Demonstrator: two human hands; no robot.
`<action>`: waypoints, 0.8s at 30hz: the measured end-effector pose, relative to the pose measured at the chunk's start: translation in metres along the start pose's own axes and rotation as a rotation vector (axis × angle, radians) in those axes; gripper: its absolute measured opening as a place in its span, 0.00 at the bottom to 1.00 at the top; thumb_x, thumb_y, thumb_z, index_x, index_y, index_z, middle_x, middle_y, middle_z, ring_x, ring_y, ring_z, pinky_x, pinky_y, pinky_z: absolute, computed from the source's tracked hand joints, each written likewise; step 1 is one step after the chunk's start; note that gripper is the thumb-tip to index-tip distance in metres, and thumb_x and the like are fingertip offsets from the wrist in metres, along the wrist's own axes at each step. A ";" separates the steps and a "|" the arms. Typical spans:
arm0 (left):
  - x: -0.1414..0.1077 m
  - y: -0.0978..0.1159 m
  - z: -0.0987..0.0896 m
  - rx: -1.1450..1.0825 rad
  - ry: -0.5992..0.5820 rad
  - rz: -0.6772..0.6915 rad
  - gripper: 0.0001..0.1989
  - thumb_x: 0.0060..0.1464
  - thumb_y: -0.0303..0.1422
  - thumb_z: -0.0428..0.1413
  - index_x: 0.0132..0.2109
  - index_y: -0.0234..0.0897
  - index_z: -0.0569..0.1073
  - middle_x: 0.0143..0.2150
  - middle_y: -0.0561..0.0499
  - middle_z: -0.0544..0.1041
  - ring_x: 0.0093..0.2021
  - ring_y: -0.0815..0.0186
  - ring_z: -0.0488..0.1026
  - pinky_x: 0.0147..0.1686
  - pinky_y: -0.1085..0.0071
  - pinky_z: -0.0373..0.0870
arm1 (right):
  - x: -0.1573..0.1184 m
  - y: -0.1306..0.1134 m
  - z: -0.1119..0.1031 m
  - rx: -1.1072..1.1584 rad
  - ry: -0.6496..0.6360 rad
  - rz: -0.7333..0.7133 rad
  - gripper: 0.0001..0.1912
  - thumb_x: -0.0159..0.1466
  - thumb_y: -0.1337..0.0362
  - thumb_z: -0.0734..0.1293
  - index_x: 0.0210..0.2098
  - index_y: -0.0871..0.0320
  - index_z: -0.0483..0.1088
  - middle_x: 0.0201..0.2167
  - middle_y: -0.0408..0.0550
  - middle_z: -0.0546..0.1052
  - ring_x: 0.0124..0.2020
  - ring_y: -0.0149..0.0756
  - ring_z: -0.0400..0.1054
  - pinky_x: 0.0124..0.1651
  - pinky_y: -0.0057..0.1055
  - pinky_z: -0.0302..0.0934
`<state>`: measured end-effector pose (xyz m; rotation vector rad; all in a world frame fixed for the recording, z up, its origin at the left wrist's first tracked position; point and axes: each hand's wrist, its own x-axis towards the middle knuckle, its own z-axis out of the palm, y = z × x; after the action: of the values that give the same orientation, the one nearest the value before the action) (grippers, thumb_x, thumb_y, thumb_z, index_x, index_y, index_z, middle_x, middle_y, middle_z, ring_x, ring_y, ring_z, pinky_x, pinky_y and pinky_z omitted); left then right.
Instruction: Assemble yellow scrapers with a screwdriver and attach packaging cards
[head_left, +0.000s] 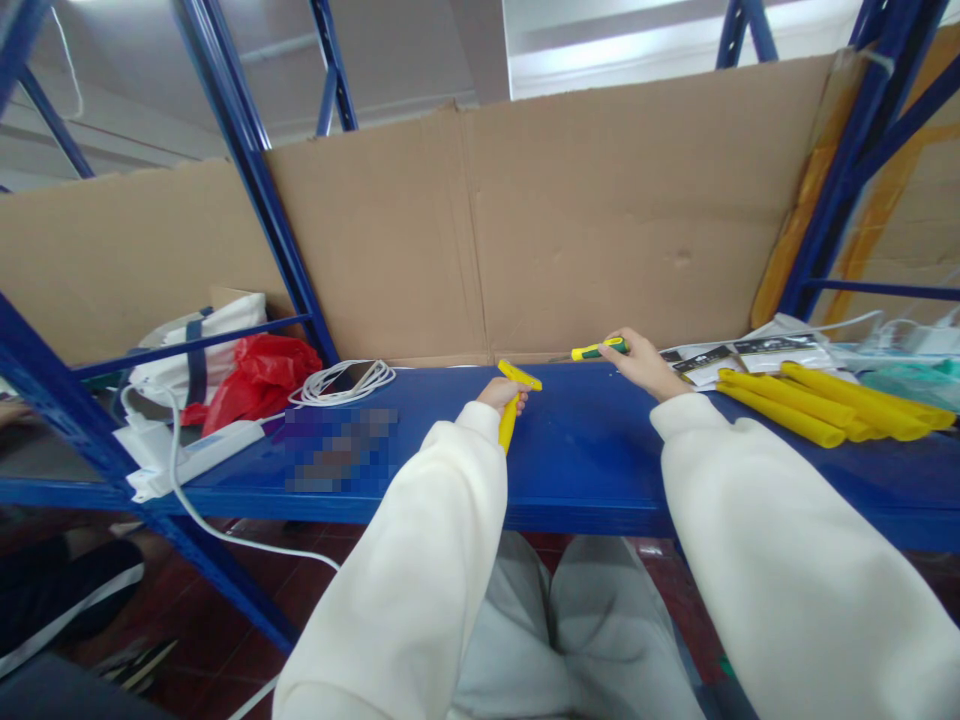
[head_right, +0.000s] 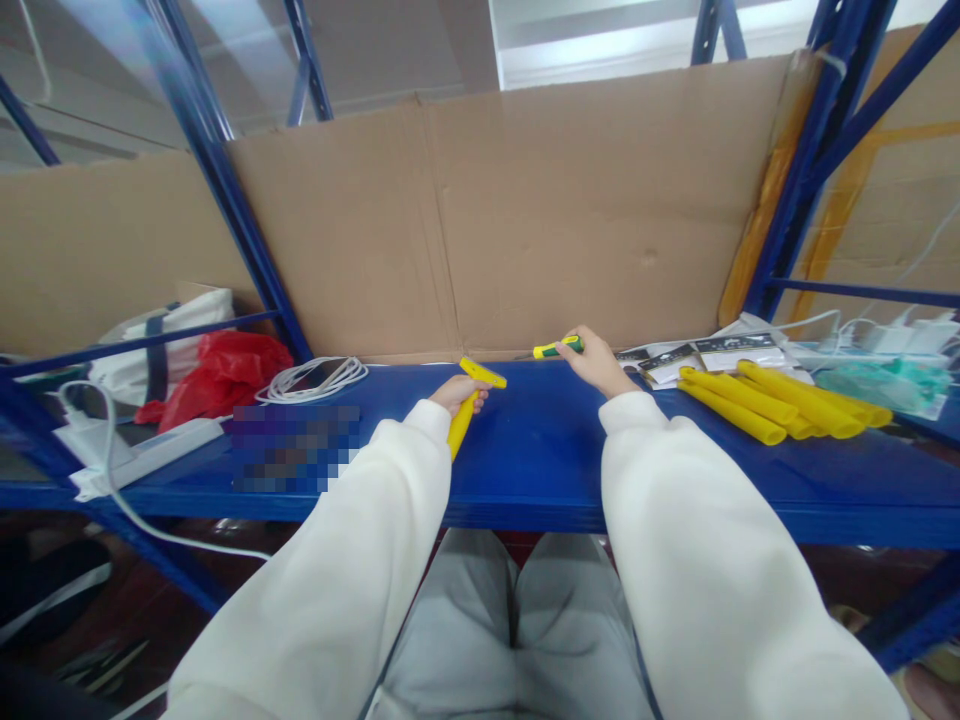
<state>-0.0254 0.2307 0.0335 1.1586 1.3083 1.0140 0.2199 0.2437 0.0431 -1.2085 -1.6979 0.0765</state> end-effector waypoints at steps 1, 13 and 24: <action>0.000 0.000 0.000 -0.006 0.000 0.003 0.05 0.54 0.25 0.61 0.32 0.33 0.72 0.16 0.60 0.60 0.14 0.75 0.58 0.18 0.77 0.56 | 0.000 -0.002 0.000 0.050 0.002 0.002 0.14 0.60 0.52 0.67 0.35 0.56 0.70 0.30 0.48 0.75 0.31 0.38 0.68 0.37 0.34 0.63; 0.000 -0.001 0.001 -0.029 -0.005 0.017 0.07 0.52 0.29 0.64 0.35 0.33 0.73 0.17 0.60 0.61 0.16 0.74 0.59 0.18 0.76 0.57 | -0.005 -0.015 0.007 0.273 -0.096 0.014 0.17 0.56 0.47 0.68 0.30 0.55 0.66 0.21 0.41 0.68 0.26 0.34 0.63 0.32 0.32 0.60; -0.001 0.000 0.001 -0.006 0.005 0.015 0.09 0.53 0.31 0.64 0.40 0.32 0.74 0.16 0.60 0.61 0.16 0.73 0.60 0.19 0.76 0.58 | -0.007 -0.021 0.005 0.263 -0.133 0.035 0.19 0.56 0.45 0.68 0.30 0.55 0.65 0.21 0.40 0.67 0.26 0.33 0.63 0.31 0.31 0.58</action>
<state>-0.0246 0.2296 0.0338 1.1636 1.3014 1.0324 0.2020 0.2300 0.0475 -1.0552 -1.7191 0.3971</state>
